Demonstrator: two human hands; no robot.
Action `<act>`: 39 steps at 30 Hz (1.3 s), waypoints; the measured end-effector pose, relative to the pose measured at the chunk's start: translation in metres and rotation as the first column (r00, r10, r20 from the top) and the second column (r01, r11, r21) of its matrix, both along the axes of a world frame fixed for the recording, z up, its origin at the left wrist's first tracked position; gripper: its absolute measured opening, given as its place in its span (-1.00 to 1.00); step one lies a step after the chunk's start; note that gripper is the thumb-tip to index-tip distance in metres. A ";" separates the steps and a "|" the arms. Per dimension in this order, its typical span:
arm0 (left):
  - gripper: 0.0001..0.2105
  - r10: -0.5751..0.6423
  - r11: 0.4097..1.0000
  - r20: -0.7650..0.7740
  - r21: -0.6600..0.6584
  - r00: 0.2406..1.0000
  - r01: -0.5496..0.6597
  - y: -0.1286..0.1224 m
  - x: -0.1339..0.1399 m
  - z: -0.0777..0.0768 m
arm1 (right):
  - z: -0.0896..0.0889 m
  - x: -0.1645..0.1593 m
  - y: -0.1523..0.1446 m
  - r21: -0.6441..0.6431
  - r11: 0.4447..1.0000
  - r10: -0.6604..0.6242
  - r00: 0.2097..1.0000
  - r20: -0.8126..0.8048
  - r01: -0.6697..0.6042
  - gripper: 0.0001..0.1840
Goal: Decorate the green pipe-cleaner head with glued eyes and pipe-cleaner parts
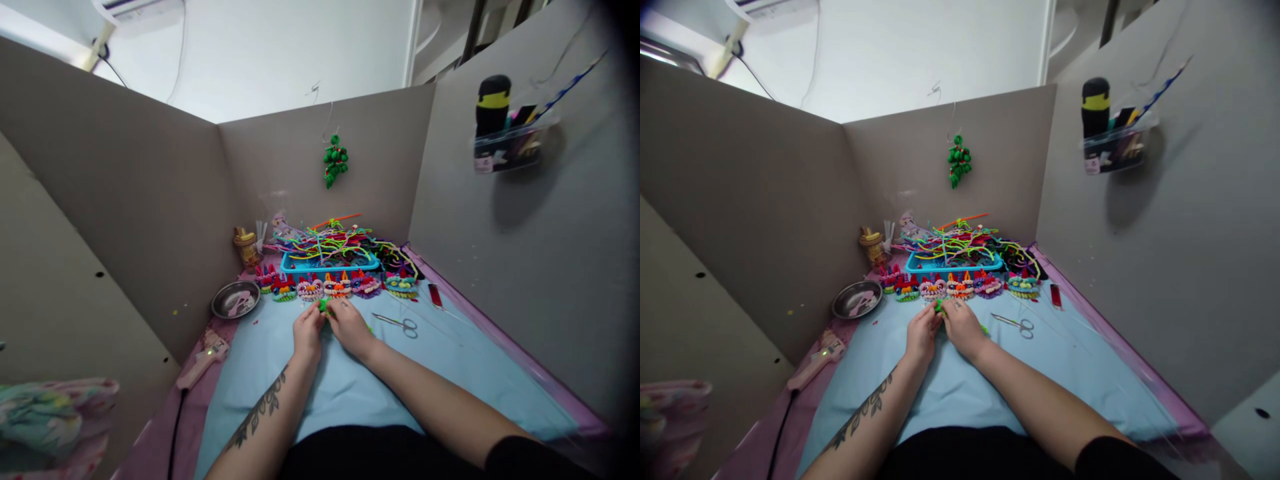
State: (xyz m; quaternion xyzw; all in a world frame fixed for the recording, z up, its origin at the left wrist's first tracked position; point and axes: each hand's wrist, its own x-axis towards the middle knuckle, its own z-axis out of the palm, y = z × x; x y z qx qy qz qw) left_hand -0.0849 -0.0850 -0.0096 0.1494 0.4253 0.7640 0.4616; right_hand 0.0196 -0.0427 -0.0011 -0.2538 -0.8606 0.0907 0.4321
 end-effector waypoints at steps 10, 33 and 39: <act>-0.64 0.019 0.999 -0.103 0.032 0.995 -0.016 0.001 -0.001 -0.005 | -0.002 -0.001 0.000 -0.007 0.999 -0.031 1.000 0.002 0.031 -0.86; -0.70 0.064 0.995 -0.057 0.081 0.996 -0.059 0.000 -0.009 0.001 | 0.007 0.010 0.000 -0.032 0.999 -0.049 0.957 -0.287 0.041 -0.90; -0.77 0.096 0.984 0.138 0.133 0.986 -0.114 -0.001 -0.026 0.011 | 0.006 0.019 0.002 -0.138 0.988 0.059 0.991 -0.122 -0.076 -0.64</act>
